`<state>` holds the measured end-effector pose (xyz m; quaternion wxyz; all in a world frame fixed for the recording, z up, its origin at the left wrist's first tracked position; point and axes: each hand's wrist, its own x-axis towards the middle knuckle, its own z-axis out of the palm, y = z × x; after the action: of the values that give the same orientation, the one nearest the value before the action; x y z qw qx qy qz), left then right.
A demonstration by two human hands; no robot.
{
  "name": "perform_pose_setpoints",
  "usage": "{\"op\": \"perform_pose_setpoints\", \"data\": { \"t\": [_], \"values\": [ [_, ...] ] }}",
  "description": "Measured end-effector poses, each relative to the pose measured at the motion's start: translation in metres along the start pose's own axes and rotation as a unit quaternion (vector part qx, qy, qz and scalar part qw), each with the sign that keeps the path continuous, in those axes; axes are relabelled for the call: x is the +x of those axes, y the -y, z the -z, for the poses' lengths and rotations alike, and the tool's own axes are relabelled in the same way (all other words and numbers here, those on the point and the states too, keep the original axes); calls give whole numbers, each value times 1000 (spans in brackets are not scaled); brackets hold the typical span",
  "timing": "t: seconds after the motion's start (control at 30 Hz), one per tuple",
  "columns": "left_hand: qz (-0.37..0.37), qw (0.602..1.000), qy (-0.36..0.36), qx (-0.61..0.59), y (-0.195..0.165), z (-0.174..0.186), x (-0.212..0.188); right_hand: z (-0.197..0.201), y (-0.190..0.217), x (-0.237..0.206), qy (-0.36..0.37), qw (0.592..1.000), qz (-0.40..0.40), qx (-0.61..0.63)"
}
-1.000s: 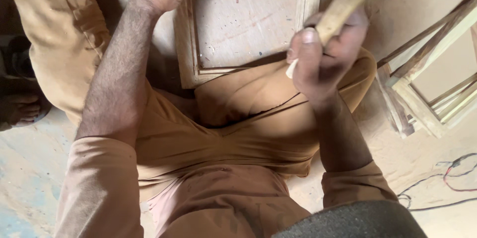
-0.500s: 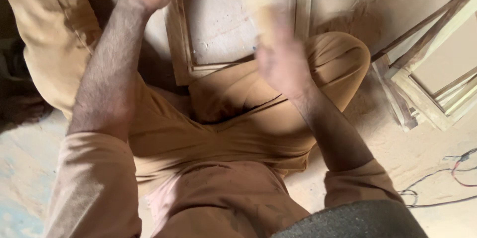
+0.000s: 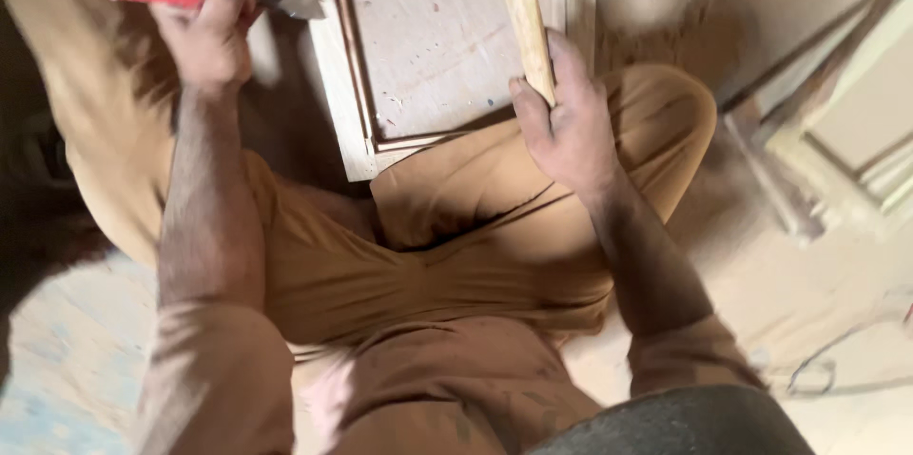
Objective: The person sits on the floor with a wooden picture frame across their lap. They use a chisel and hammer to trim and fit the frame joints, tap the frame members together, and reposition the frame to work on different corners.
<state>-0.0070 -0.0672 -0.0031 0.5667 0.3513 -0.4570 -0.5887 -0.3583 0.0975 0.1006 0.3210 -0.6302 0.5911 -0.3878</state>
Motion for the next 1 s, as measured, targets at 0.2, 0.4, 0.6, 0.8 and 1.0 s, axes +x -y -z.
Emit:
{"op": "perform_pose_setpoints", "data": {
  "t": [0.2,0.4,0.6,0.8,1.0],
  "values": [
    [-36,986,-93,-132,3,34,1,-4,-2,11,-14,998,30,57],
    [-52,997,-26,42,4,21,3,-8,-11,13,42,984,-155,77],
    [-69,923,127,358,22,2,8,-10,-10,15,29,976,-152,155],
    [-27,908,170,382,30,-20,10,-9,-5,12,33,971,-154,181],
    [-32,822,235,518,26,-41,11,-1,-8,1,1,994,28,105]
  ]
}}
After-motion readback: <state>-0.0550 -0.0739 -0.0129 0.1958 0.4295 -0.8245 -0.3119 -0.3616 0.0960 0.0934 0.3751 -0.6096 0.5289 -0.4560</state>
